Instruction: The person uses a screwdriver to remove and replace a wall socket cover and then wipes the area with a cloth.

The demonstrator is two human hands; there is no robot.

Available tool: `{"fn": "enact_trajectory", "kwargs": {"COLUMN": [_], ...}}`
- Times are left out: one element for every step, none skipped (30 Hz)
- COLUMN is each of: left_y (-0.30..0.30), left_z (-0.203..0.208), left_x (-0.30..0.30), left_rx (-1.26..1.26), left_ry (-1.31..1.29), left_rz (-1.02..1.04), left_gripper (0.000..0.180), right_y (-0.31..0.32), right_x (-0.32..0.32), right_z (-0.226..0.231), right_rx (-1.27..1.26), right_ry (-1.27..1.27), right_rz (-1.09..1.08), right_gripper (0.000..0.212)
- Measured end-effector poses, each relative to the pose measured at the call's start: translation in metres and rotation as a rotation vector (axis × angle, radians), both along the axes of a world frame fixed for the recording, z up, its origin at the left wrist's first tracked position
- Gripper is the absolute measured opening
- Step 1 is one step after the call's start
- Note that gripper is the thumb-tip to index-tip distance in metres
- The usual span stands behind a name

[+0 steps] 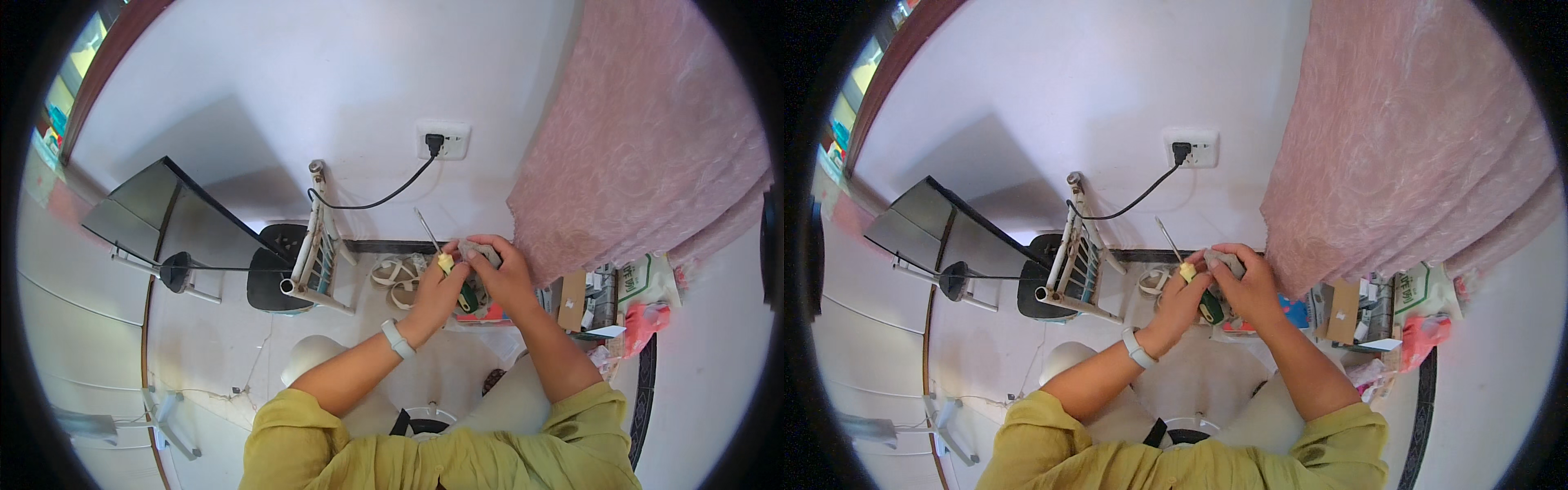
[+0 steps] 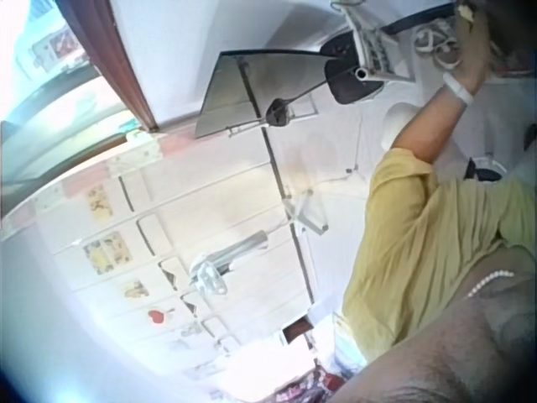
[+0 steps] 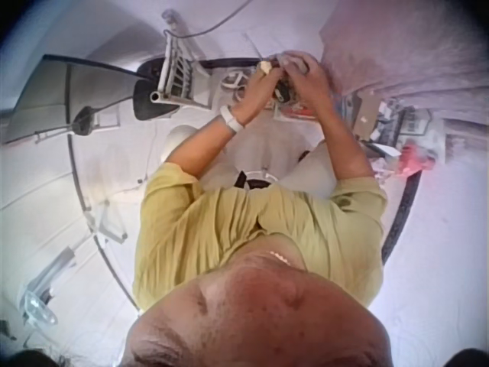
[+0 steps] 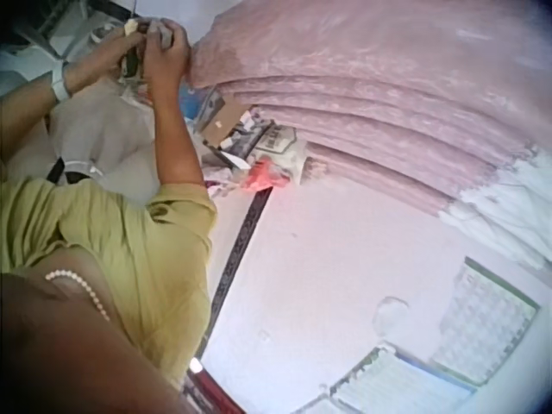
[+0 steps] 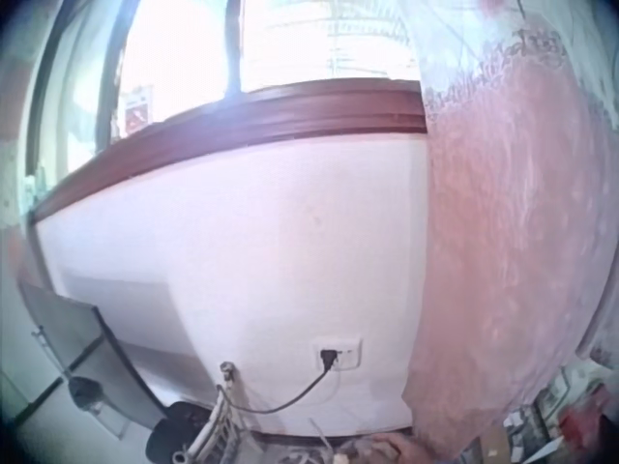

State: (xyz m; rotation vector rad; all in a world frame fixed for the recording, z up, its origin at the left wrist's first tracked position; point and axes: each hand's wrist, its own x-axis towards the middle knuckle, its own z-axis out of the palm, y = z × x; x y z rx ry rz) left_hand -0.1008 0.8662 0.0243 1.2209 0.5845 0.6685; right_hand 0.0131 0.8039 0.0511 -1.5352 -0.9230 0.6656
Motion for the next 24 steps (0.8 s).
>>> {"fn": "enact_trajectory", "kwargs": {"left_y": [0.004,0.009,0.012,0.014,0.015,0.017,0.02,0.024,0.026,0.029,0.027,0.026,0.028,0.032,0.035,0.035,0.036,0.036,0.037,0.035,0.033,0.03,0.028,0.026], "left_z": [-0.002,0.006,0.013,0.021,0.03,0.036,0.036,0.033,0.031,0.031,0.031,0.032,0.034,0.037,0.039,0.04,0.041,0.044,0.046,0.048,0.049,0.052,0.053,0.056], "left_x": [-0.002,-0.004,-0.007,-0.009,-0.012,-0.014,-0.015,-0.018,-0.021,-0.024,-0.027,-0.029,-0.033,-0.038,-0.042,-0.044,-0.048,-0.053,-0.056,-0.056,-0.057,-0.059,-0.063,-0.065], "left_rx": [-0.001,0.061,0.124,0.128,0.179,0.229,0.235,0.321,0.407,0.408,0.455,0.503,0.489,0.464,0.44,0.449,0.446,0.437,0.427,0.43,0.436,0.408,0.381,0.409], "left_ry": [-0.007,0.014,0.035,0.021,0.042,0.064,0.048,0.047,0.046,0.035,0.062,0.09,0.079,0.076,0.074,0.064,0.064,0.066,0.07,0.065,0.064,0.068,0.089,0.109], "left_rz": [0.0,-0.006,-0.011,-0.01,0.001,0.013,0.017,0.008,0.0,0.008,0.03,0.054,0.057,0.054,0.051,0.137,0.136,0.169,0.203,0.257,0.265,0.249,0.236,0.234], "left_gripper": [0.044,0.047,0.051,0.051,0.052,0.053,0.053,0.051,0.05,0.05,0.045,0.04,0.04,0.036,0.032,0.027,0.027,0.026,0.025,0.023,0.023,0.023,0.022,0.021], "right_y": [0.002,0.004,0.005,0.006,0.008,0.009,0.01,0.011,0.012,0.014,0.012,0.012,0.014,0.018,0.022,0.026,0.03,0.034,0.04,0.047,0.053,0.061,0.069,0.079], "right_x": [-0.002,-0.005,-0.007,-0.009,-0.012,-0.015,-0.018,-0.023,-0.027,-0.03,-0.032,-0.033,-0.035,-0.033,-0.032,-0.03,-0.029,-0.028,-0.026,-0.022,-0.018,-0.011,-0.008,-0.004], "right_z": [0.005,0.015,0.022,0.027,0.031,0.034,0.034,0.031,0.031,0.035,0.038,0.041,0.045,0.051,0.056,0.06,0.062,0.063,0.062,0.065,0.066,0.052,0.045,0.04], "right_rx": [-0.001,-0.02,-0.038,-0.034,-0.017,-0.002,0.004,0.038,0.071,0.07,0.027,-0.017,-0.031,-0.075,-0.119,-0.132,-0.137,-0.142,-0.145,-0.149,-0.153,-0.047,-0.044,0.014], "right_ry": [-0.007,-0.01,-0.013,-0.027,0.05,0.127,0.112,0.257,0.403,0.391,0.403,0.415,0.405,0.314,0.224,0.216,0.123,0.031,0.033,0.052,0.072,0.182,0.195,0.337], "right_rz": [0.0,-0.009,-0.018,-0.018,0.01,0.039,0.041,0.081,0.121,0.127,0.148,0.17,0.168,0.228,0.291,0.293,0.234,0.178,0.182,0.112,0.044,0.038,0.053,-0.009], "right_gripper": [0.025,0.025,0.026,0.026,0.026,0.026,0.026,0.027,0.028,0.028,0.029,0.03,0.03,0.033,0.037,0.037,0.037,0.037,0.037,0.037,0.037,0.033,0.033,0.031]}}
